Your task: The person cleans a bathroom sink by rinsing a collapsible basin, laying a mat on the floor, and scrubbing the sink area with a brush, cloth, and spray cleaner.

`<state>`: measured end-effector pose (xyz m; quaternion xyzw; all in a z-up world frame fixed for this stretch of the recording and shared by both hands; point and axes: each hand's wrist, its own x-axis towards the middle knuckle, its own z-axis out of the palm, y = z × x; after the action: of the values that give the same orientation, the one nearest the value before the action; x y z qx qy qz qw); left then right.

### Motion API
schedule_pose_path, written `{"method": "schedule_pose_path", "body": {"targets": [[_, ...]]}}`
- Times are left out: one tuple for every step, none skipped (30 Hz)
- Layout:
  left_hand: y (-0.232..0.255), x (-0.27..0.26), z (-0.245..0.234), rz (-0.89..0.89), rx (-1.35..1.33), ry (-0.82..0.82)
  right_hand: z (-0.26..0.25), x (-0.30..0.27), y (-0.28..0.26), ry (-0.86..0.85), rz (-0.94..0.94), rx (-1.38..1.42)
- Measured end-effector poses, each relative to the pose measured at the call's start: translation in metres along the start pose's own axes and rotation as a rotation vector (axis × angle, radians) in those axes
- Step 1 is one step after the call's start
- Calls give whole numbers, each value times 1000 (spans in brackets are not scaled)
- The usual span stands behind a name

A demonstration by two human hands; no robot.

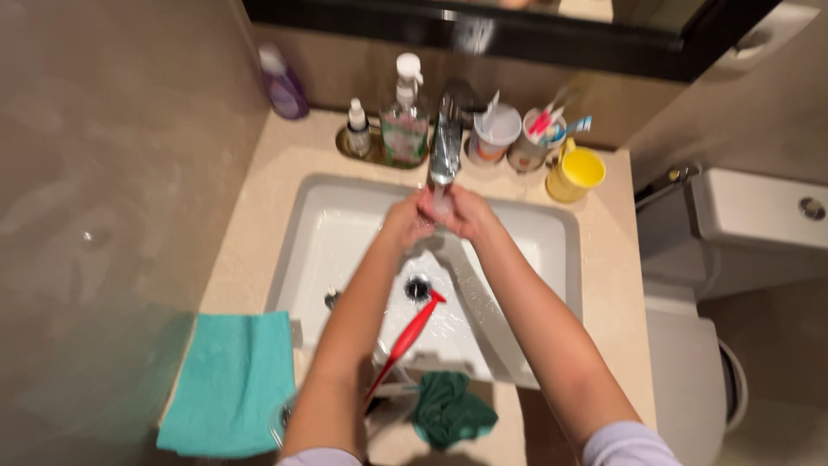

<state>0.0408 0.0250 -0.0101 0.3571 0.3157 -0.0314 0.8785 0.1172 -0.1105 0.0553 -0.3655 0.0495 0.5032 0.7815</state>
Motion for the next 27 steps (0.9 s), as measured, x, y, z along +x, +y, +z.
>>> {"method": "schedule_pose_path", "body": {"targets": [[3, -10, -2, -22, 84, 55, -4, 7, 5, -108, -34, 54], [10, -17, -6, -38, 170, 109, -10, 11, 12, -221, -72, 108], [12, -27, -11, -55, 256, 161, -18, 9, 20, -289, -77, 67], [14, -35, -16, -14, 304, 129, -16, 3, 24, -364, -86, 25], [15, -42, -21, 27, 351, 97, -12, -5, 28, -438, -96, -17], [17, -45, -25, 72, 401, 65, -11, -25, 37, -334, 24, -217], [17, -47, -28, 42, 453, 111, -11, -47, 48, -222, 140, -413], [17, -47, -32, 16, 502, 157, -4, -47, 48, -185, 112, -458], [16, -47, -36, -10, 550, 203, 0, -44, 48, -149, 83, -502], [15, -48, -40, -23, 576, 212, 0, -39, 48, -110, 56, -546], [13, -48, -44, -37, 601, 221, -1, -32, 49, -72, 28, -589], [9, -47, -46, -54, 624, 225, -6, -27, 49, -28, 2, -633], [6, -47, -46, -68, 593, 229, -9, -22, 48, 17, -23, -677], [5, -46, -44, -80, 564, 233, -10, -18, 44, 61, -53, -719], [4, -45, -41, -91, 536, 237, -5, -9, 36, 121, -66, -453], [3, -44, -35, -94, 461, 229, 1, 0, 32, 181, -83, -184], [2, -42, -29, -96, 385, 221, 1, 3, 35, 105, -31, -59], [1, -38, -21, -100, 315, 205, -4, 5, 35, 30, 8, 68], [2, -32, -14, -9, 253, 120, -15, 8, 35, -47, 45, 194], [0, -28, -7, 71, 189, 34, -37, 4, 36, -147, 52, 263], [-3, -26, 1, 149, 122, -51, -68, -6, 34, -249, 55, 330], [-2, -27, 11, 137, 216, -75, -96, -16, 30, -362, 62, 392], [-1, -28, 22, 125, 311, -98, -125, -31, 26, -81, -148, 409], [0, -31, 30, 118, 401, -113, -156, -50, 23, 197, -345, 418], [-1, -33, 34, 145, 508, -183, -185, -71, 19, 304, -366, 508], [-4, -33, 35, 173, 612, -253, -205, -91, 27, 634, -381, 464], [-7, -29, 31, 201, 715, -323, -212, -102, 39, 964, -383, 410]]}}
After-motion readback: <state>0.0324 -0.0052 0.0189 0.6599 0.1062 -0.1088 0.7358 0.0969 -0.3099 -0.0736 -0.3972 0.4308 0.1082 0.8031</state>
